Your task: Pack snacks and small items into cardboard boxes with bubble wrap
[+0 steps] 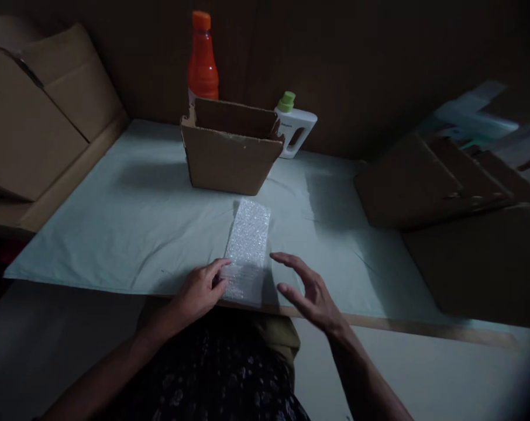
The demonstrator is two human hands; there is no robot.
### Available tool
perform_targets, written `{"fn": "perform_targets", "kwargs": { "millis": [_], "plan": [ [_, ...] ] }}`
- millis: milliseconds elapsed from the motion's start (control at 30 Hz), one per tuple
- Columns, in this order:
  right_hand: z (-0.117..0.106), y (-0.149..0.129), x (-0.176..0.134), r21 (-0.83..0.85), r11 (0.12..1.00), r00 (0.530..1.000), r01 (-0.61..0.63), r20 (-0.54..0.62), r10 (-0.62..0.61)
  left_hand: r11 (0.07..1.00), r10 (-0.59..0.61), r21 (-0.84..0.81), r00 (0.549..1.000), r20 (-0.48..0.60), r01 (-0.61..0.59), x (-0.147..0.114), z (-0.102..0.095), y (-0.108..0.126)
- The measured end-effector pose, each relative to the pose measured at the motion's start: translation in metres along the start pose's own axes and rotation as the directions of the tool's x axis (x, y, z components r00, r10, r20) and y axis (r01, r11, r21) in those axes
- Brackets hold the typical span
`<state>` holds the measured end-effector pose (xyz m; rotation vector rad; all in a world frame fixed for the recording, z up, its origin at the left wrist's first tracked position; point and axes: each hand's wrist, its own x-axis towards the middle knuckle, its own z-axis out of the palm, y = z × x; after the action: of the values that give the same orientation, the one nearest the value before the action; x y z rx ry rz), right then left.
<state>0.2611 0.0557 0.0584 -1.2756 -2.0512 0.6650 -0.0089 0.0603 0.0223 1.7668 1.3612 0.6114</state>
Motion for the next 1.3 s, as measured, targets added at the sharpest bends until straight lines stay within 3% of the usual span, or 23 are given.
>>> {"fn": "perform_targets", "kwargs": {
  "millis": [100, 267, 367, 467, 567, 633, 767, 933, 1100, 1200, 1300],
  "plan": [
    [0.019, -0.018, -0.026, -0.139, 0.986, 0.99, 0.094, -0.092, -0.108, 0.996, -0.042, 0.075, 0.999, -0.019, 0.043, 0.005, 0.002, -0.003],
    [0.064, -0.019, -0.038, -0.299, 0.928, 0.973, 0.224, 0.115, -0.198, 0.989, 0.005, 0.145, 1.0, 0.023, -0.008, 0.009, 0.006, -0.002],
    [0.074, -0.01, -0.035, -0.308, 0.925, 0.972, 0.224, 0.144, -0.187, 0.983, 0.055, 0.18, 0.997, -0.049, -0.045, 0.006, 0.003, -0.003],
    [0.072, -0.006, -0.032, -0.241, 0.946, 0.972, 0.217, 0.145, -0.186, 0.95, 0.248, 0.223, 0.961, -0.123, -0.217, -0.007, -0.004, -0.005],
    [0.07, -0.005, -0.028, -0.192, 0.959, 0.975, 0.21, 0.109, -0.192, 0.881, 0.418, 0.245, 0.909, -0.002, -0.405, -0.018, -0.008, -0.007],
    [0.071, -0.004, -0.023, -0.182, 0.966, 0.983, 0.183, 0.053, -0.176, 0.857, 0.458, 0.246, 0.888, 0.035, -0.452, -0.019, -0.006, -0.008],
    [0.071, 0.0, -0.002, -0.162, 0.983, 0.994, 0.088, -0.051, -0.097, 0.903, 0.389, 0.236, 0.917, -0.09, -0.36, -0.004, 0.002, -0.009],
    [0.051, 0.003, 0.008, -0.273, 0.958, 0.979, 0.085, -0.156, -0.131, 0.949, 0.245, 0.246, 0.952, -0.184, -0.196, 0.017, 0.008, -0.011],
    [0.054, 0.008, 0.0, -0.324, 0.922, 0.977, 0.212, 0.073, -0.199, 0.932, 0.244, 0.322, 0.944, -0.221, -0.165, 0.02, 0.012, -0.012],
    [0.062, 0.013, 0.007, -0.295, 0.933, 0.979, 0.205, 0.077, -0.19, 0.922, 0.273, 0.343, 0.929, -0.249, -0.18, 0.011, 0.008, -0.01],
    [0.06, 0.013, 0.019, -0.201, 0.964, 0.982, 0.172, 0.11, -0.152, 0.896, 0.362, 0.347, 0.909, -0.208, -0.277, 0.002, 0.0, -0.009]
  ]
}}
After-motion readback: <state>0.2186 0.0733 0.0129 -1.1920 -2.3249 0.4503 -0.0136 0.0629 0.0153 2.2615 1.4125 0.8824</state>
